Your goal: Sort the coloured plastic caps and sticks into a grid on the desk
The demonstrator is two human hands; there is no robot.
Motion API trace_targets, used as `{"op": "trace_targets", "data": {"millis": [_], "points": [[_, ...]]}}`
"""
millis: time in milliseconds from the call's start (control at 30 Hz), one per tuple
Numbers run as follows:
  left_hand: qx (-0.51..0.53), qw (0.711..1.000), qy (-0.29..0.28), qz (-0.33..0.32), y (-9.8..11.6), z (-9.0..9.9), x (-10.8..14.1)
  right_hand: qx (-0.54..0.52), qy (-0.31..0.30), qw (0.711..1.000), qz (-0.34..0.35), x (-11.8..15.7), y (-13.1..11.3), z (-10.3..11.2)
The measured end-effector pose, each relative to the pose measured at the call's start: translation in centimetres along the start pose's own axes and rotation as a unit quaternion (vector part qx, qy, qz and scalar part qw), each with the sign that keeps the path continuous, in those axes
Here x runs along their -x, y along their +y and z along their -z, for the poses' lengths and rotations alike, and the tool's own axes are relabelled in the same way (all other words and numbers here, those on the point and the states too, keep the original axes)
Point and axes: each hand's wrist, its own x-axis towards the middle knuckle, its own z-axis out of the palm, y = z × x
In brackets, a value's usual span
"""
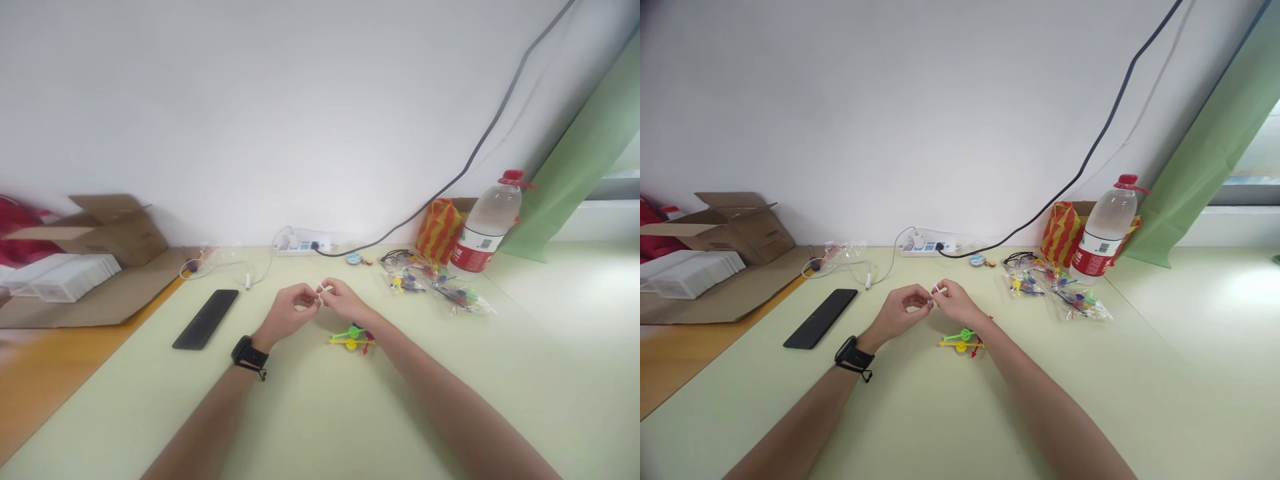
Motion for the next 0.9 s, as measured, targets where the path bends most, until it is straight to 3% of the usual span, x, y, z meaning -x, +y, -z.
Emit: {"op": "trace_targets", "data": {"millis": [133, 267, 367, 500, 567, 733, 900], "points": [[-0.117, 0.993, 0.010, 0.011, -1.0, 0.6, 0.1, 0.129, 0.008, 0.992, -0.003, 0.2, 0.3, 1.2], [-0.244, 0.968, 0.005, 0.057, -2.7, 1.2, 0.1, 0.236, -0.013, 0.972, 0.002, 1.0, -0.7, 3.3], [-0.271, 0.960, 0.022, 0.065, -3.8, 1.4, 0.1, 0.273, -0.091, 0.958, -0.001, 1.8, -1.7, 4.8], [-0.294, 0.954, 0.030, 0.047, -4.3, 1.3, 0.0, 0.307, -0.242, 0.920, -0.035, 2.6, -2.7, 5.7], [-0.301, 0.953, 0.024, 0.039, -4.4, 1.3, 0.1, 0.317, -0.268, 0.908, -0.054, 2.8, -3.0, 5.8], [-0.305, 0.951, 0.036, 0.030, -4.3, 1.3, 0.1, 0.299, -0.227, 0.925, -0.050, 2.8, -3.3, 6.1], [-0.256, 0.961, 0.101, -0.016, -3.0, 0.7, -0.1, 0.242, -0.111, 0.964, 0.006, 2.2, -3.0, 6.3]]}}
